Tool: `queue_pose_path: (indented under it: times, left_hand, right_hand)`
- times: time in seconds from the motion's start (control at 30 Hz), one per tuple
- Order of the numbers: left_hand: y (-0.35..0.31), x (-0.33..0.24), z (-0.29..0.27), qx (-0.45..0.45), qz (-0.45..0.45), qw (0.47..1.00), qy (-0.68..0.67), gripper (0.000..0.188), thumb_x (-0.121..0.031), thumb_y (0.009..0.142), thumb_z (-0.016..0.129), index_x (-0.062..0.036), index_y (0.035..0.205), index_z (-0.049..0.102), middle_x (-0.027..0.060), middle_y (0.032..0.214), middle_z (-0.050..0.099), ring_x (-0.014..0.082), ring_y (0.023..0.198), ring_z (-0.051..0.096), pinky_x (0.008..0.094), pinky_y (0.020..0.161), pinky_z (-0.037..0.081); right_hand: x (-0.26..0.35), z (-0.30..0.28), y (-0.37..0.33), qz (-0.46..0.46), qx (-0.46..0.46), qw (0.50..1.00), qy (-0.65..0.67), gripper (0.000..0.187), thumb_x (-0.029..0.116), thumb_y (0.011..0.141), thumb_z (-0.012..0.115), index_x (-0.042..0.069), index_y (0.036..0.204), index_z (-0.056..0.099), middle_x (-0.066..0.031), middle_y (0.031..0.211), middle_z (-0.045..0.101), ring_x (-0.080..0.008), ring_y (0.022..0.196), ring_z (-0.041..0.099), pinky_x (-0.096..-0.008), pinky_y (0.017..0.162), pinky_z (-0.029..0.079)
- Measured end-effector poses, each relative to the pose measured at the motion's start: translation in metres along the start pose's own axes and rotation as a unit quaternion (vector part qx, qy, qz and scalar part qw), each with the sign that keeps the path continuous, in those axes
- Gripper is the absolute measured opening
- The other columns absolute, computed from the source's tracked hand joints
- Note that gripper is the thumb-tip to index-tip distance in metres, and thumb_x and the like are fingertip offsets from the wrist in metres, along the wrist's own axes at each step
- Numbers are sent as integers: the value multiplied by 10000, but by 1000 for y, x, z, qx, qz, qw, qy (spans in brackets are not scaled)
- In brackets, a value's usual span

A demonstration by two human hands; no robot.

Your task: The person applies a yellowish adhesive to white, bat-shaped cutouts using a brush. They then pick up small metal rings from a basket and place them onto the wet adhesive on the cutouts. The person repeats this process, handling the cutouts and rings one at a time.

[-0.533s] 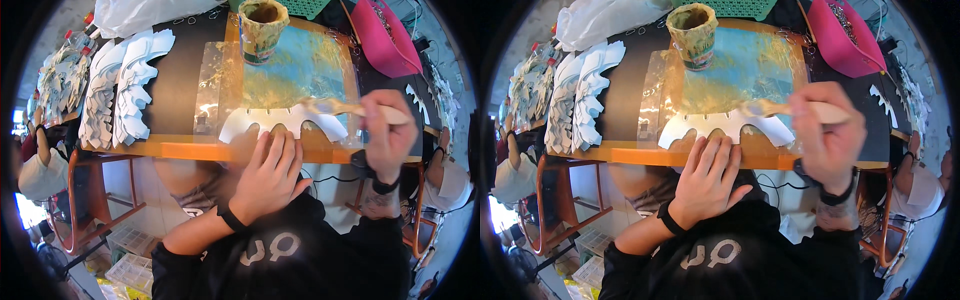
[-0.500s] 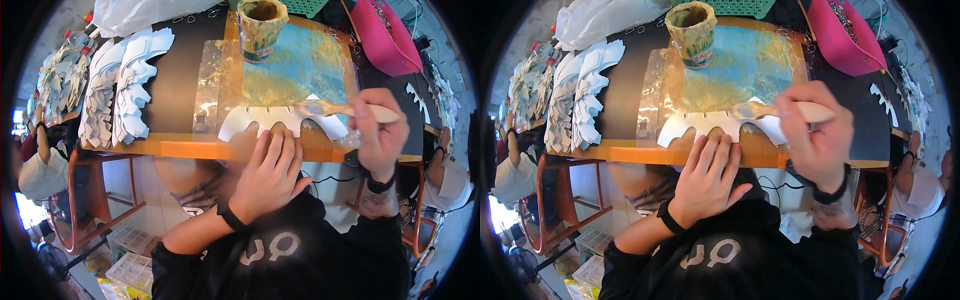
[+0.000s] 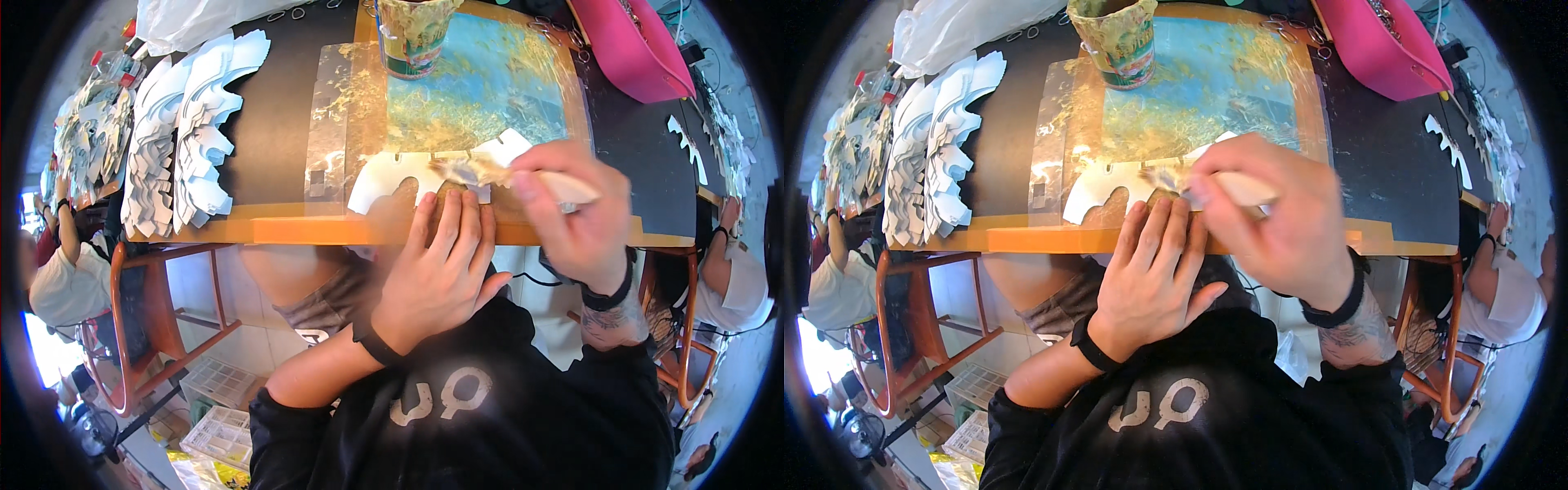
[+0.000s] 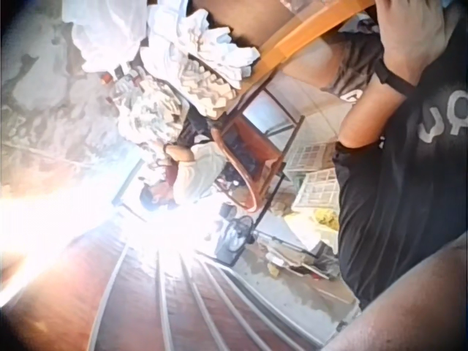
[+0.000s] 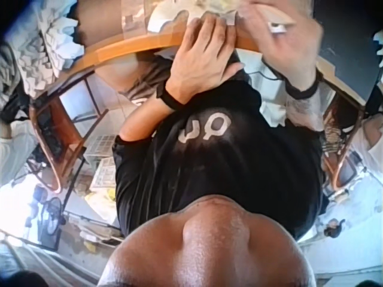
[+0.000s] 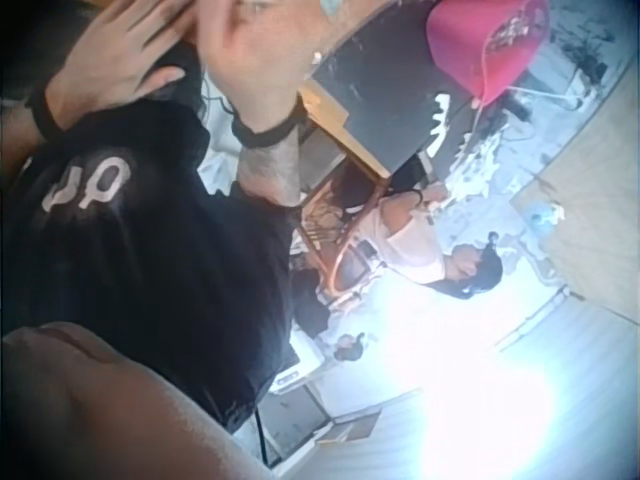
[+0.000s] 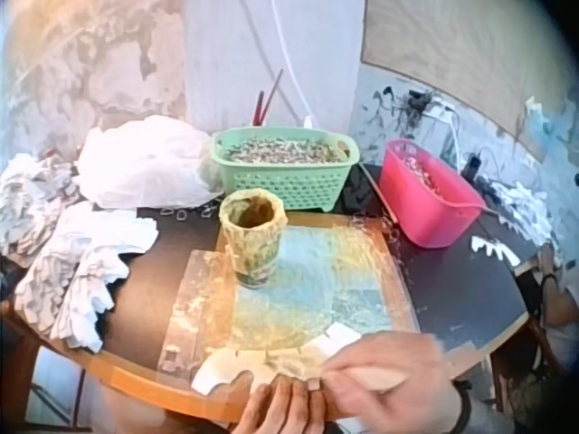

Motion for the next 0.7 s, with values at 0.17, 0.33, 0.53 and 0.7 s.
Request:
queue_pose_path:
  times: [0.17,0.33,0.53,0.7]
  left_hand:
    - [-1,2,-3,-4,3,1000,-7,727,-527,937,607,42,1387,557,261,1417,524,415,1355,480,572,1178,339]
    - [0,1,2,6,-5,1000,-4,727,-522,930,619,34,1395,557,260,1427,522,412,1360,479,569,1176,345]
    - [0,3,0,6,0,1000,-6,739,-535,919,628,39,1381,572,260,1410,538,409,1345,494,571,1168,354]
    - [4,1,-1,16,-6,1000,-11,744,-536,913,636,41,1380,576,261,1401,548,413,1339,500,571,1166,358]
  right_hand:
    - [-20,-30,1,119,-38,982,-139,50,49,922,678,1,929,669,-98,803,681,-154,678,666,-277,640,515]
    - [-11,-19,-6,31,-58,997,37,96,81,948,667,-11,923,659,-77,787,665,-114,677,622,-262,634,497]
    - [-28,-38,-4,100,-79,983,-135,83,68,943,672,-9,919,655,-65,758,656,-110,653,608,-269,621,490]
    - [1,-1,-3,-38,-6,999,-6,78,67,921,694,0,915,657,-109,771,665,-155,640,638,-282,598,498]
Point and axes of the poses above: each hand's wrist, its own y-axis towards the middle knuckle, its own z-axis out of the palm, x = y × z, the point moved 8 cm from there along y, towards the middle knuckle
